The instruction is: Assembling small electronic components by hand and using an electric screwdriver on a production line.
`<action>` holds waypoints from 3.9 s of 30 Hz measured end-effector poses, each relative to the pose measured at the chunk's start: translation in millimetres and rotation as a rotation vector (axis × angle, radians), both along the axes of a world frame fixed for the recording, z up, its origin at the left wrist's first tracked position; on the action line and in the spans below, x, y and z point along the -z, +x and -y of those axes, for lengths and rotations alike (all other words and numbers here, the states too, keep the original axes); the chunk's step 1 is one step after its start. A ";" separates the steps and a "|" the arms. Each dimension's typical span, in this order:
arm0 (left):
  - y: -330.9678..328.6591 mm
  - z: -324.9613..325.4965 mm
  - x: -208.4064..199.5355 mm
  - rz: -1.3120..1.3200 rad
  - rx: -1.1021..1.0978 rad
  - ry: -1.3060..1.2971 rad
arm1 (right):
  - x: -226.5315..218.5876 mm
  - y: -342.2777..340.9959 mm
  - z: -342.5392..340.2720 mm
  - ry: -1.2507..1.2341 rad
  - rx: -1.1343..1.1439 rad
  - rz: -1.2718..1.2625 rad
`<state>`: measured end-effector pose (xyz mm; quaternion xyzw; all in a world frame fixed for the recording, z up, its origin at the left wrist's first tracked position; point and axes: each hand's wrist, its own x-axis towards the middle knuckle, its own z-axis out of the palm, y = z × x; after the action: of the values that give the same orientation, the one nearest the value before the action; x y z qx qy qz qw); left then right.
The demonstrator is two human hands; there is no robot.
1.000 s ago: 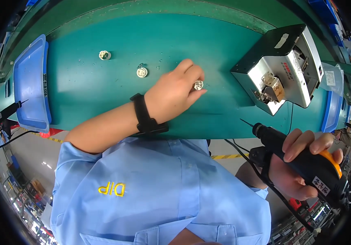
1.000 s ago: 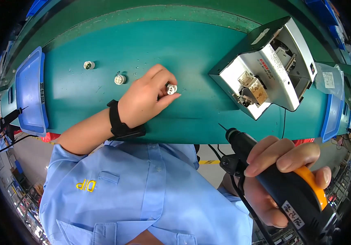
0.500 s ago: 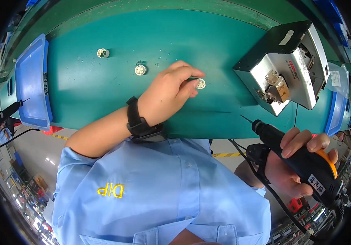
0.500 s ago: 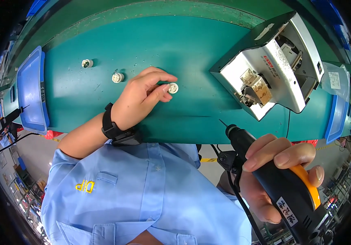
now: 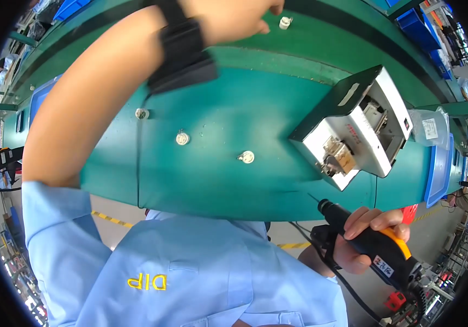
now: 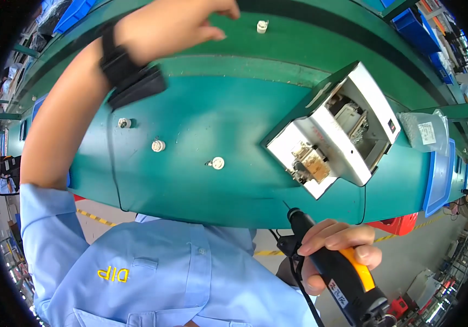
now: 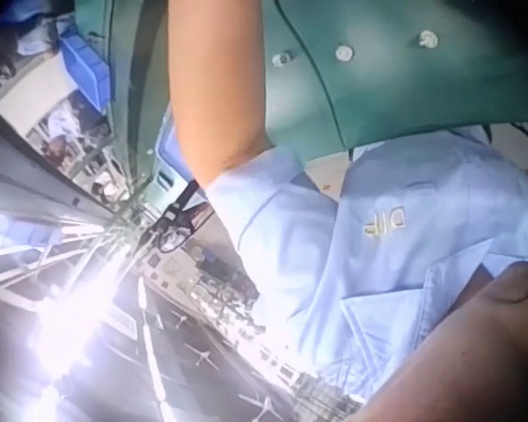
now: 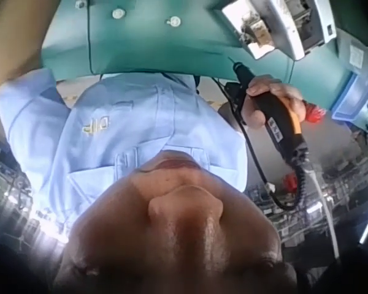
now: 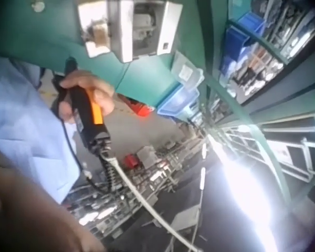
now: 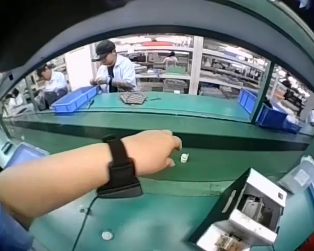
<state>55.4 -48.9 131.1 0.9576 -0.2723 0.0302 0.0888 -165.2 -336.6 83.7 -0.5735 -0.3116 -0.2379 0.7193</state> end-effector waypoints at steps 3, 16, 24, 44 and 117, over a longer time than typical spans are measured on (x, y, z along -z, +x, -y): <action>42.1 46.2 40.4 0.135 -0.155 -0.012 | -0.6 -11.7 6.1 -0.030 0.060 -0.002; -43.4 5.5 37.9 -0.056 0.076 -0.148 | 4.4 -34.3 30.4 0.036 0.122 -0.106; -144.9 -86.5 84.4 -0.214 -0.147 0.026 | -0.7 -24.0 -3.1 0.025 0.103 -0.199; -202.1 22.4 145.0 -0.499 -0.106 -0.982 | -30.0 15.1 -81.3 0.054 -0.289 -0.212; -201.8 29.5 143.3 -0.559 -0.117 -1.018 | -58.9 46.0 -2.6 -0.102 -0.085 -0.138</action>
<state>-146.4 -78.4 -12.2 0.7795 -0.1362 -0.0915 0.6046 -119.2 -334.0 142.6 -0.6106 -0.2974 -0.1508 0.7183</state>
